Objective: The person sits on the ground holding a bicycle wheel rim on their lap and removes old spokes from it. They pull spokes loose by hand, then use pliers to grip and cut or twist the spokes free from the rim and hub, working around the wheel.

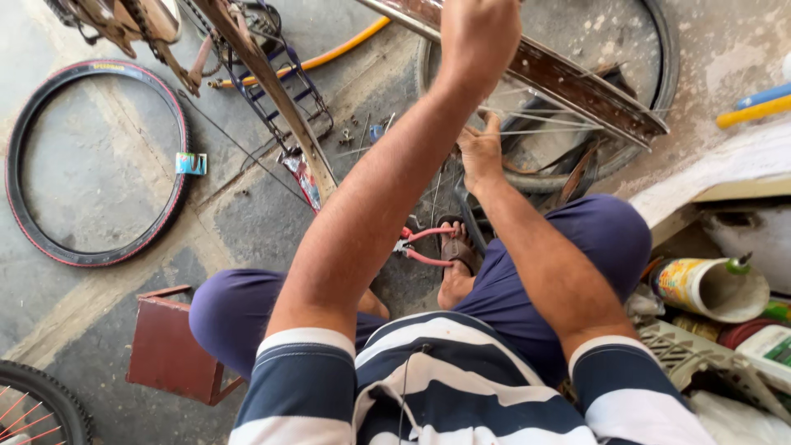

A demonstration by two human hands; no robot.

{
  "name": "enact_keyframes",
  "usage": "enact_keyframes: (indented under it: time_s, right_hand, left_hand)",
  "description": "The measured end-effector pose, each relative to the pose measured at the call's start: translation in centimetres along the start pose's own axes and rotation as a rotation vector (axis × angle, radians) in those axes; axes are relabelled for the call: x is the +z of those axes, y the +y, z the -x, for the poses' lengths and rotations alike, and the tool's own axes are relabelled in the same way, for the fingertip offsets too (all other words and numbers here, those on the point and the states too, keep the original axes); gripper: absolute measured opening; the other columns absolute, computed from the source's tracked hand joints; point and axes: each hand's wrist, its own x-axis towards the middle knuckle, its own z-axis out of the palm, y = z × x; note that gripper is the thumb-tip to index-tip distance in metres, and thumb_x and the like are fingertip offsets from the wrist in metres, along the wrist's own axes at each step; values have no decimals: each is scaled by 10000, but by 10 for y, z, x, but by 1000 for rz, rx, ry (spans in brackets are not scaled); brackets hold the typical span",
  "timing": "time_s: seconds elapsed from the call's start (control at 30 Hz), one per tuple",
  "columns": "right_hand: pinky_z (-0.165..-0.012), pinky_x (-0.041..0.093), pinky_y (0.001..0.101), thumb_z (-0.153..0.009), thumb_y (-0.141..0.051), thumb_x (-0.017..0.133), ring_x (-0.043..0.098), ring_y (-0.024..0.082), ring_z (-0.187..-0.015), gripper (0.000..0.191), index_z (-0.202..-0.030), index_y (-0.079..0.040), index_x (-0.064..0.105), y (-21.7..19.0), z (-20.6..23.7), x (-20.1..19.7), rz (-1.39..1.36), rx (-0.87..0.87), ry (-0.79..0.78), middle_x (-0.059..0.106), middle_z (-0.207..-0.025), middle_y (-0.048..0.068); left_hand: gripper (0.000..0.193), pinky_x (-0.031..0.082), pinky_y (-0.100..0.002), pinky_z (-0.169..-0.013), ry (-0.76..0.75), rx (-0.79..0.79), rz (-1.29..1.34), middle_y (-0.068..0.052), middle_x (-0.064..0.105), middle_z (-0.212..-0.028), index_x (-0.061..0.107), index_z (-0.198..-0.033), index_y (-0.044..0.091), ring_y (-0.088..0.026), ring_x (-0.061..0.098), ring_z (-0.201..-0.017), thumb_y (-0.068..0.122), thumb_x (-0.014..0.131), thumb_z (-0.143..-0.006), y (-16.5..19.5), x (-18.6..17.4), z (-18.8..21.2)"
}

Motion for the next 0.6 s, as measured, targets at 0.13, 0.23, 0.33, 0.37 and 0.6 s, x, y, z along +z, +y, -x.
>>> enact_keyframes:
  time_s: [0.13,0.23,0.33,0.37,0.6]
  right_hand:
    - [-632,526,313,-893,-196,798,637,134,-773,529,-1302,-31,505,-11,-13,-1,-70,-65,133,676,-990,49]
    - [-564,507,307,-919,-192,769,611,122,-716,425,-1256,-52,550,-16,-22,-12,-126,-19,195,648,-935,24]
    - [-548,478,305,-912,-177,754,582,126,-693,421,-1281,-66,585,-19,-32,-24,-100,-39,189,627,-912,29]
    - [-540,466,303,-905,-170,747,571,127,-683,432,-1298,-70,599,-19,-35,-27,-79,-56,179,621,-906,31]
    - [-532,480,311,-960,-154,734,560,112,-679,277,-1199,-57,631,-18,-52,-35,56,-98,167,637,-896,-2]
  left_hand:
    - [209,524,-409,-730,-75,157,473,-107,652,-858,592,-1041,17,-230,645,-770,222,634,-1054,27,-35,-9]
    - [596,503,-421,-940,-143,574,309,-117,598,-1160,372,-1378,45,-287,609,-1034,467,678,-1089,24,-71,-8]
    - [1129,508,-426,-984,-236,621,373,-154,567,-1284,113,-1605,-10,-289,606,-1069,682,724,-955,19,-82,-6]
    - [1204,521,-418,-971,-285,561,370,-172,585,-1293,81,-1612,-22,-286,620,-1046,733,717,-922,17,-83,-6]
    - [1130,555,-456,-931,-291,531,-126,-227,467,-1463,227,-1643,153,-382,636,-1143,814,682,-848,-10,-84,-28]
